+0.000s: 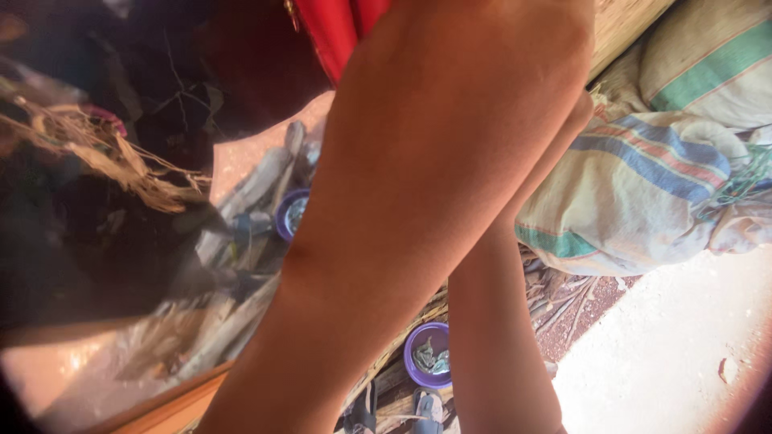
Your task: The person cleans a small wooden-framed window pane using a cloth.
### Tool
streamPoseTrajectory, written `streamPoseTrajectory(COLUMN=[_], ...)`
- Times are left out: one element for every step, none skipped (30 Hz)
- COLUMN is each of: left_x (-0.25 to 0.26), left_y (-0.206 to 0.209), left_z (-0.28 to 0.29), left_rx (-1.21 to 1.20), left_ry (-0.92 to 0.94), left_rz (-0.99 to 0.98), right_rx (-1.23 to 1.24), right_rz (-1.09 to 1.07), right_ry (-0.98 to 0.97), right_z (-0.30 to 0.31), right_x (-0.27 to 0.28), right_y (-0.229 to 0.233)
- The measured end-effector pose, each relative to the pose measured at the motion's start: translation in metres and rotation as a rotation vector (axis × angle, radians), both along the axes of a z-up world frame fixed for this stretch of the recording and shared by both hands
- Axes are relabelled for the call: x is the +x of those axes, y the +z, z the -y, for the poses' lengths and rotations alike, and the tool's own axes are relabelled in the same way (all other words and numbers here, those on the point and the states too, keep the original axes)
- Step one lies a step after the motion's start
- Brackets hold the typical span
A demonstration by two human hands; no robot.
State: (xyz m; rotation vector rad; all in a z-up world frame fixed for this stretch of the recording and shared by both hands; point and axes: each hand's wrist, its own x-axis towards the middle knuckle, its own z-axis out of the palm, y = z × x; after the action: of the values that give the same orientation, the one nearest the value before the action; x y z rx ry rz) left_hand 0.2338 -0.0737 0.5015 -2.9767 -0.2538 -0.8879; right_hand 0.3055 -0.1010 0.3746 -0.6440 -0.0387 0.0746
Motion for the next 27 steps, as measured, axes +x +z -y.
streamPoseTrajectory(left_x=[-0.001, -0.001, 0.0, 0.001, 0.002, 0.003, 0.006, 0.009, 0.01, 0.007, -0.002, -0.012, -0.024, -0.038, -0.048, -0.055, -0.059, -0.063, -0.068, -0.073, -0.078, -0.081, -0.084, -0.086, -0.086, -0.086, -0.089], left_y=[-0.007, -0.014, -0.022, -0.031, -0.041, -0.05, -0.058, -0.065, -0.07, -0.073, -0.073, -0.071, -0.068, -0.065, -0.063, -0.065, -0.069, -0.076, -0.084, -0.094, -0.106, -0.118, -0.132, -0.146, -0.161, -0.175, -0.19], left_z=[-0.001, -0.003, -0.004, -0.006, -0.007, -0.009, -0.01, -0.01, -0.011, -0.014, -0.018, -0.023, -0.027, -0.032, -0.034, -0.031, -0.03, -0.029, -0.029, -0.029, -0.029, -0.028, -0.029, -0.032, -0.035, -0.037, -0.038], left_rx=[0.01, 0.021, 0.026, 0.05, 0.073, 0.111, 0.391, 0.672, 0.954, 0.653, 0.351, 0.047, 0.04, 0.033, 0.029, -0.004, -0.036, -0.067, -0.098, -0.129, -0.159, -0.18, -0.199, -0.219, -0.226, -0.232, -0.243], left_ry=[0.025, 0.05, 0.07, 0.095, 0.122, 0.143, 0.233, 0.323, 0.411, 0.247, 0.082, -0.08, -0.172, -0.265, -0.361, -0.386, -0.412, -0.438, -0.436, -0.433, -0.429, -0.413, -0.398, -0.383, -0.361, -0.34, -0.314], left_rz=[-0.029, -0.062, -0.093, -0.138, -0.189, -0.248, -0.286, -0.321, -0.354, -0.208, -0.063, 0.081, 0.113, 0.145, 0.178, 0.202, 0.224, 0.246, 0.247, 0.248, 0.251, 0.231, 0.21, 0.189, 0.156, 0.123, 0.085], right_rx=[-0.119, -0.238, -0.359, -0.479, -0.599, -0.719, -0.726, -0.733, -0.74, -0.77, -0.788, -0.805, -0.822, -0.834, -0.84, -0.848, -0.852, -0.855, -0.864, -0.874, -0.878, -0.883, -0.883, -0.883, -0.879, -0.871, -0.867], right_rz=[0.048, 0.096, 0.146, 0.196, 0.25, 0.303, 0.323, 0.343, 0.362, 0.368, 0.379, 0.388, 0.397, 0.402, 0.409, 0.419, 0.421, 0.424, 0.425, 0.429, 0.434, 0.438, 0.435, 0.435, 0.435, 0.435, 0.429], right_ry=[-0.044, -0.087, -0.133, -0.179, -0.227, -0.276, -0.292, -0.308, -0.323, -0.337, -0.354, -0.363, -0.371, -0.372, -0.364, -0.362, -0.347, -0.335, -0.322, -0.311, -0.3, -0.291, -0.296, -0.3, -0.305, -0.314, -0.319], right_z=[-0.002, -0.003, -0.004, -0.004, -0.004, -0.004, -0.005, -0.007, -0.01, -0.013, -0.017, -0.024, -0.03, -0.034, -0.04, -0.045, -0.049, -0.052, -0.052, -0.054, -0.054, -0.055, -0.057, -0.059, -0.061, -0.063, -0.065], right_x=[-0.002, -0.005, -0.008, -0.01, -0.012, -0.015, -0.016, -0.019, -0.022, -0.027, -0.032, -0.037, -0.042, -0.047, -0.056, -0.068, -0.081, -0.095, -0.105, -0.114, -0.122, -0.127, -0.129, -0.128, -0.125, -0.117, -0.113], right_y=[-0.006, -0.011, -0.016, -0.019, -0.021, -0.024, -0.026, -0.029, -0.033, -0.039, -0.047, -0.056, -0.066, -0.078, -0.091, -0.105, -0.119, -0.132, -0.146, -0.158, -0.169, -0.179, -0.187, -0.193, -0.197, -0.2, -0.204])
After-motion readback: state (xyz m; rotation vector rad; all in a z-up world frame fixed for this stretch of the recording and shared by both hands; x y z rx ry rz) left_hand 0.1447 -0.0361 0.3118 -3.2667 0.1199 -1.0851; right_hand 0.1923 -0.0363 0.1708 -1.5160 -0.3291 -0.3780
